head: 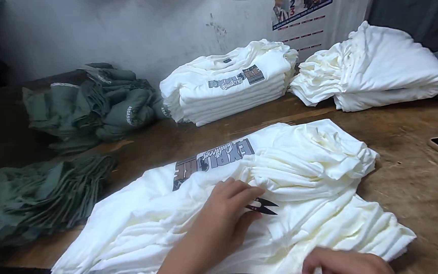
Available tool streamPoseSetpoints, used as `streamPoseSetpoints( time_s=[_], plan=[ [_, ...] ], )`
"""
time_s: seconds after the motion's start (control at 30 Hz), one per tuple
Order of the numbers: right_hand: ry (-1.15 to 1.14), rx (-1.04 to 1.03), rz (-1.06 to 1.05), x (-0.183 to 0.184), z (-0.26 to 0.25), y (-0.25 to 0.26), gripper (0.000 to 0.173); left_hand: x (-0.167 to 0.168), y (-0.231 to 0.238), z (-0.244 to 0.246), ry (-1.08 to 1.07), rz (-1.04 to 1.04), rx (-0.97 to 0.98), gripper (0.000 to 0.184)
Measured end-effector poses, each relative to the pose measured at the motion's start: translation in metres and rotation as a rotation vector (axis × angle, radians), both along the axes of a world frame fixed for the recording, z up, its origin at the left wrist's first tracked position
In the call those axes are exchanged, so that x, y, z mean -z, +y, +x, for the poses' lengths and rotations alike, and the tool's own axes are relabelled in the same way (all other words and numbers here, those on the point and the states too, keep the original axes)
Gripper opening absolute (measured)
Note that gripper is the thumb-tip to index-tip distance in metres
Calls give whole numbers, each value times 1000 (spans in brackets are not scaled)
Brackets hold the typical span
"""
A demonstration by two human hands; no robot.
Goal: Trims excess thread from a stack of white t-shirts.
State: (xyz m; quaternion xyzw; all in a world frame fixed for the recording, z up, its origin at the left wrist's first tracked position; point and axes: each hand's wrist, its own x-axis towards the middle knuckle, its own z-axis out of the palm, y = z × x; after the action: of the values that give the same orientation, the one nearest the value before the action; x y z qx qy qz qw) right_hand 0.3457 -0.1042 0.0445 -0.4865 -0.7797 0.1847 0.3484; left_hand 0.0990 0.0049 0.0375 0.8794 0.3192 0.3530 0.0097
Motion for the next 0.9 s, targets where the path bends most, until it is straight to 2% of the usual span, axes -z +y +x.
streamPoseSetpoints(
  time_s=[0.1, 0.17, 0.2, 0.4, 0.5, 0.57, 0.6, 0.67, 0.7, 0.77, 0.83, 0.9],
  plan=[
    [-130, 299, 258, 16, -26, 9, 38, -1, -5, 4, 27, 92, 6, 30],
    [-159, 358, 382, 31, -35, 13, 17, -2, -6, 2, 30, 166, 38, 19],
    [-137, 383, 427, 36, -37, 12, 12, -3, -7, 0, 39, 199, 49, 19],
    [32, 380, 514, 46, -33, 3, 13, -8, -22, 9, 118, 198, 144, 19],
    [38, 321, 500, 46, -33, 1, 13, -5, -19, 15, 149, 206, 162, 20],
    [-43, 268, 379, 35, -28, -4, 17, -7, -15, 13, 126, 118, 141, 16],
    [-89, 260, 312, 29, -27, -7, 28, -8, -12, 10, 118, 19, 139, 17],
    [-149, 336, 273, 21, -31, -6, 49, -9, -1, 6, 85, -226, 161, 36],
    [-161, 411, 291, 18, -39, -3, 59, -5, 6, 5, 42, -311, 194, 35],
    [-187, 537, 321, 14, -57, 9, 74, 0, 19, 6, -46, -413, 302, 20],
    [-215, 606, 324, 19, -70, 25, 71, -4, 28, 5, -63, -496, 415, 21],
    [-188, 585, 304, 27, -72, 33, 38, -9, 29, 4, -77, -593, 468, 18]
  ],
)
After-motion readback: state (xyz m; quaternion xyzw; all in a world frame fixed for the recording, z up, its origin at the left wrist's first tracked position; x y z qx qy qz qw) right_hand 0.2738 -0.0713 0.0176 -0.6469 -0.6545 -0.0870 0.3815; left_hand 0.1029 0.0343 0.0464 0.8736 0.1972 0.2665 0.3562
